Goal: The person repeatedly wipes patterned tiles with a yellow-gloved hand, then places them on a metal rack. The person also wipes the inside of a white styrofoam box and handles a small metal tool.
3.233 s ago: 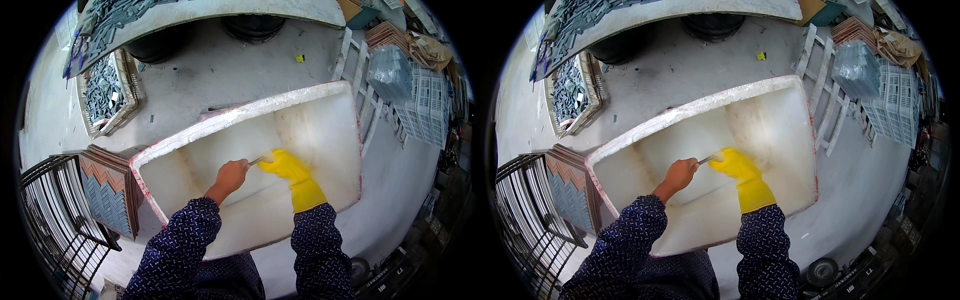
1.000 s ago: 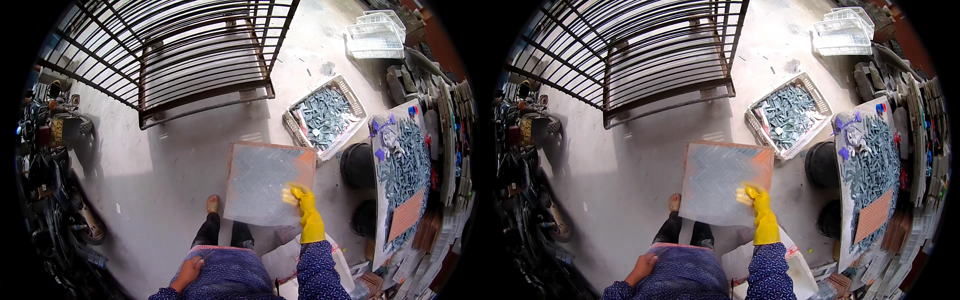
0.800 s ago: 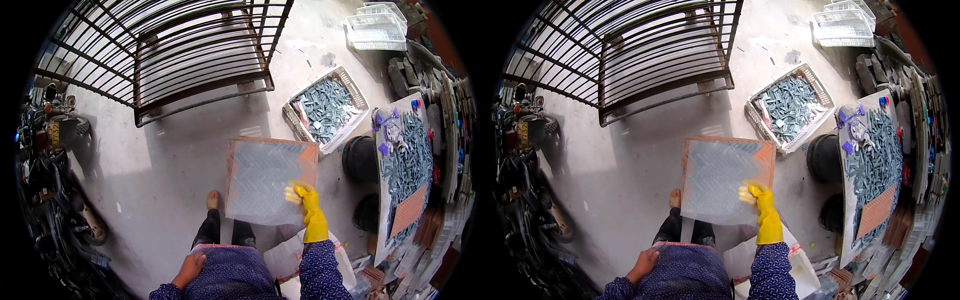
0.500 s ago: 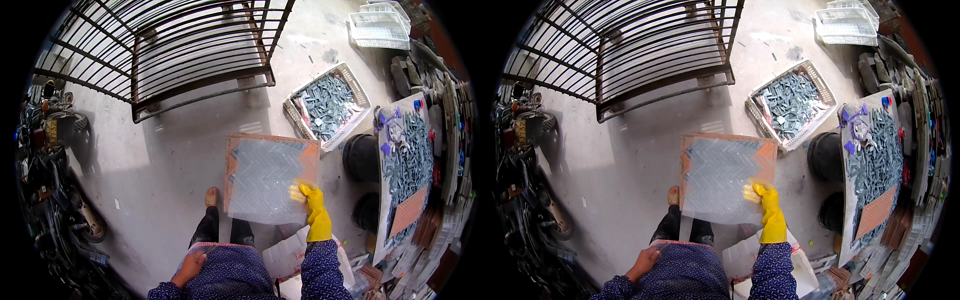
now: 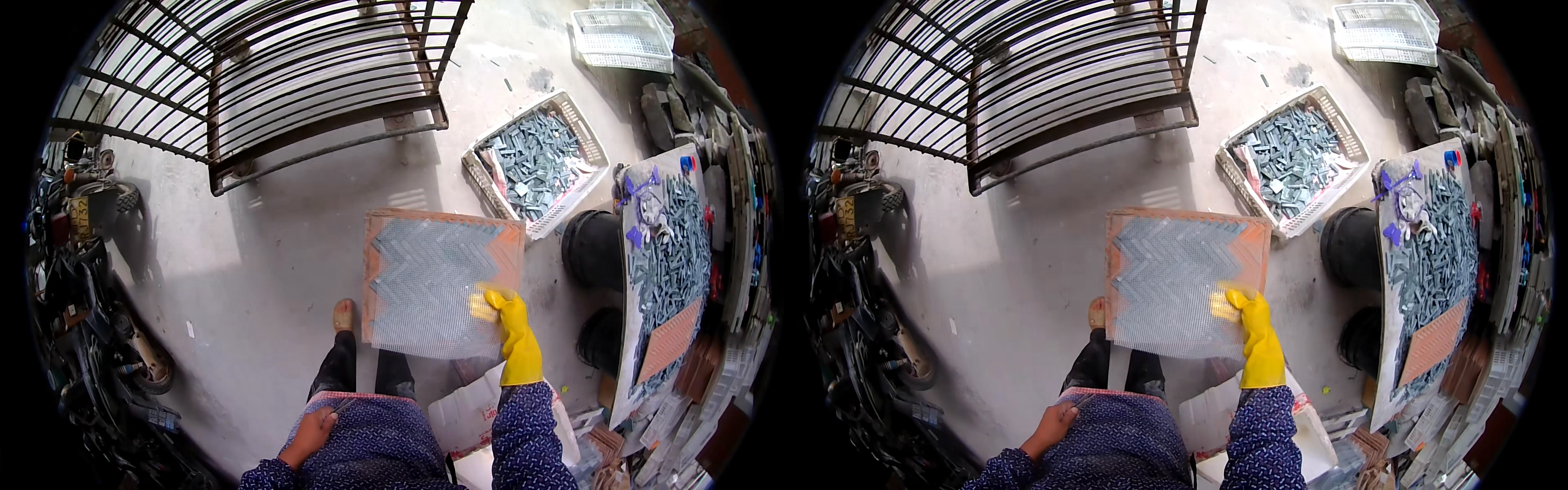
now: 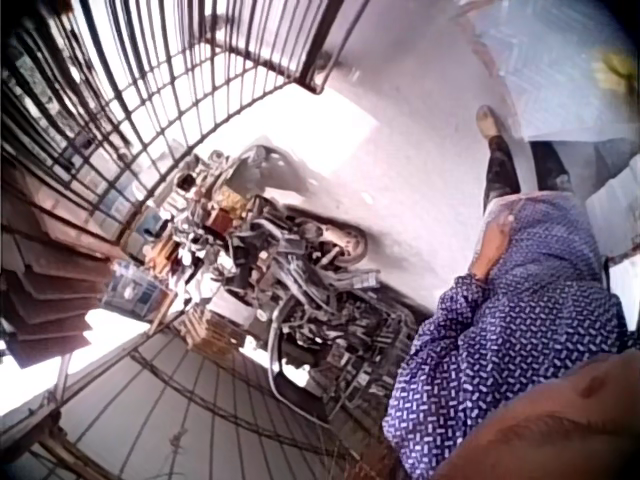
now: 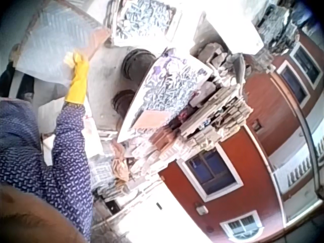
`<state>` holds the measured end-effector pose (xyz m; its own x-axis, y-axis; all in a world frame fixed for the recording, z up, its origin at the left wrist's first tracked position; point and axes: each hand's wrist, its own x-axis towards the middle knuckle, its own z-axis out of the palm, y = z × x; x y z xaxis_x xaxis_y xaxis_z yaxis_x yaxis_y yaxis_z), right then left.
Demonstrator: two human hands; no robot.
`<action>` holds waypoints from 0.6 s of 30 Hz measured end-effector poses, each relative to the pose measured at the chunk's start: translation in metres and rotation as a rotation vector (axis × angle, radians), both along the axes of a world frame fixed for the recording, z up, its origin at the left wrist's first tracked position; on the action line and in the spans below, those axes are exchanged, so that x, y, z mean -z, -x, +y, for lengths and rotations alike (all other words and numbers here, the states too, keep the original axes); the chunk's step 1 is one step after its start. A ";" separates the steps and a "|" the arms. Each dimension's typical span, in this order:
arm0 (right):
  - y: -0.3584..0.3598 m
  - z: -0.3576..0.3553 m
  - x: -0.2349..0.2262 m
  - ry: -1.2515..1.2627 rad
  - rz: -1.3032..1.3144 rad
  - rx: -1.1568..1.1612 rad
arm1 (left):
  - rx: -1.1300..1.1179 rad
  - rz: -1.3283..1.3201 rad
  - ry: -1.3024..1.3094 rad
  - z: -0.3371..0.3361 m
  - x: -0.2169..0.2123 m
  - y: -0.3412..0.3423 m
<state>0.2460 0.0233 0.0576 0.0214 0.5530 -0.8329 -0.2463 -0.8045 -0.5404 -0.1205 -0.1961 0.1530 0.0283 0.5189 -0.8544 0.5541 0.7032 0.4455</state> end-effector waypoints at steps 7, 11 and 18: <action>0.004 0.006 -0.009 0.039 0.017 0.023 | 0.004 0.003 -0.002 0.002 0.002 -0.002; -0.002 0.004 -0.002 0.018 -0.010 -0.026 | 0.020 -0.002 -0.039 0.002 0.006 -0.004; 0.003 0.010 -0.021 0.046 -0.077 -0.135 | 0.018 0.005 0.018 0.012 0.005 -0.008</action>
